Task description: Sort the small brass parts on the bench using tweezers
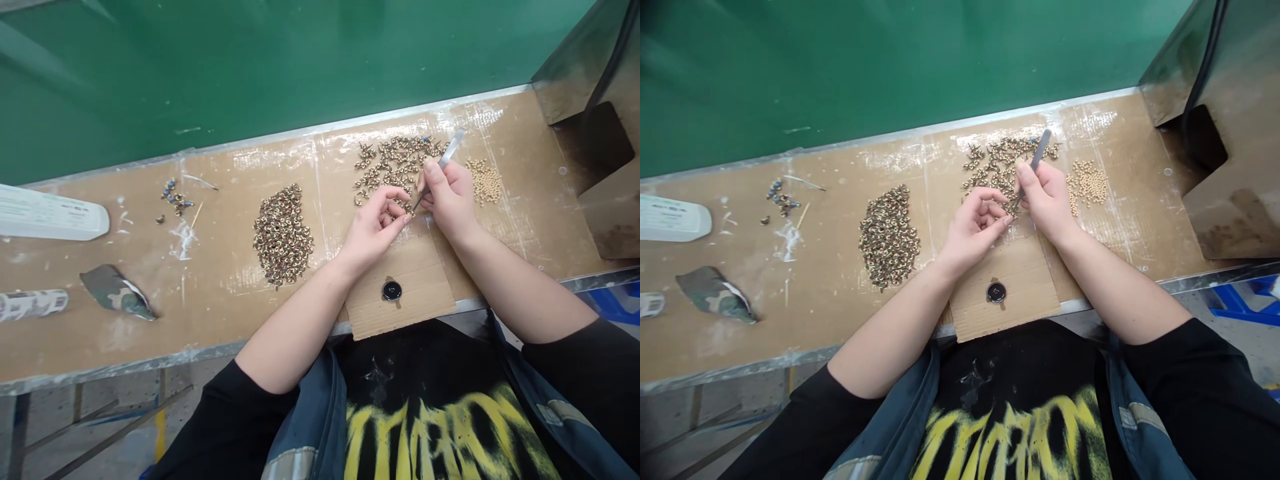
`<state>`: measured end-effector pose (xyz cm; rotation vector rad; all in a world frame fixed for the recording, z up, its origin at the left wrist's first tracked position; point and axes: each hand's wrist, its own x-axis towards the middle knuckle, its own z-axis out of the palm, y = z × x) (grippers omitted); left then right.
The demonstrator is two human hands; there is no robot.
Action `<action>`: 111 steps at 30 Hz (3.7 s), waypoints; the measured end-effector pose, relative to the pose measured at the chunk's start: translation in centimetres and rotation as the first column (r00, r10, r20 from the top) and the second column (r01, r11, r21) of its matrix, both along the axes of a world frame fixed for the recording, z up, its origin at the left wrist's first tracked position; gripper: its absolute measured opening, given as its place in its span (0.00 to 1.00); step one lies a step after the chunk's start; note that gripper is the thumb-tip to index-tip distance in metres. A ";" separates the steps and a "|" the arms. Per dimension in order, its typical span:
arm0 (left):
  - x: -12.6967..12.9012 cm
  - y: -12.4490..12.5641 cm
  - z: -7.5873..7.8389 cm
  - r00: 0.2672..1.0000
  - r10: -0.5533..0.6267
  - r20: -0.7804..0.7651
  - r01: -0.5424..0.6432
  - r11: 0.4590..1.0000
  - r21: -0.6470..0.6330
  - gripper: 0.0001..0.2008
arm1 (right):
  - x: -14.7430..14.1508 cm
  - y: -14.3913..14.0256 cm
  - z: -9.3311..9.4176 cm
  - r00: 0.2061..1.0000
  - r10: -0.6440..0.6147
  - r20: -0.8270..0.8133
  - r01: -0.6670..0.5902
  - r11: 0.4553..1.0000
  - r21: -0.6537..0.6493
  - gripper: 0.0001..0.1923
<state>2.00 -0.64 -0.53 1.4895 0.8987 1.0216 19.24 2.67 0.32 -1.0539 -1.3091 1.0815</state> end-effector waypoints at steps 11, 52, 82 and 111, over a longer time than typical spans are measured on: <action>0.0 0.1 -0.5 0.999 0.046 0.004 -0.046 0.999 0.018 0.10 | -0.2 -0.1 0.3 0.998 0.002 -0.062 -0.003 1.000 -0.018 0.30; -0.2 -0.1 -0.8 0.988 0.152 -0.040 -0.150 0.987 0.054 0.10 | -0.7 -0.4 1.2 0.993 0.009 -0.115 -0.017 0.998 -0.066 0.30; -0.2 0.0 -0.3 0.986 0.160 -0.046 -0.160 0.987 0.013 0.08 | -0.7 -0.4 0.9 0.994 -0.046 -0.096 0.042 0.998 -0.043 0.29; -0.6 0.3 0.1 0.973 0.203 -0.108 -0.210 0.976 -0.051 0.06 | -0.5 -0.5 0.8 0.988 -0.070 -0.140 0.061 0.996 -0.064 0.27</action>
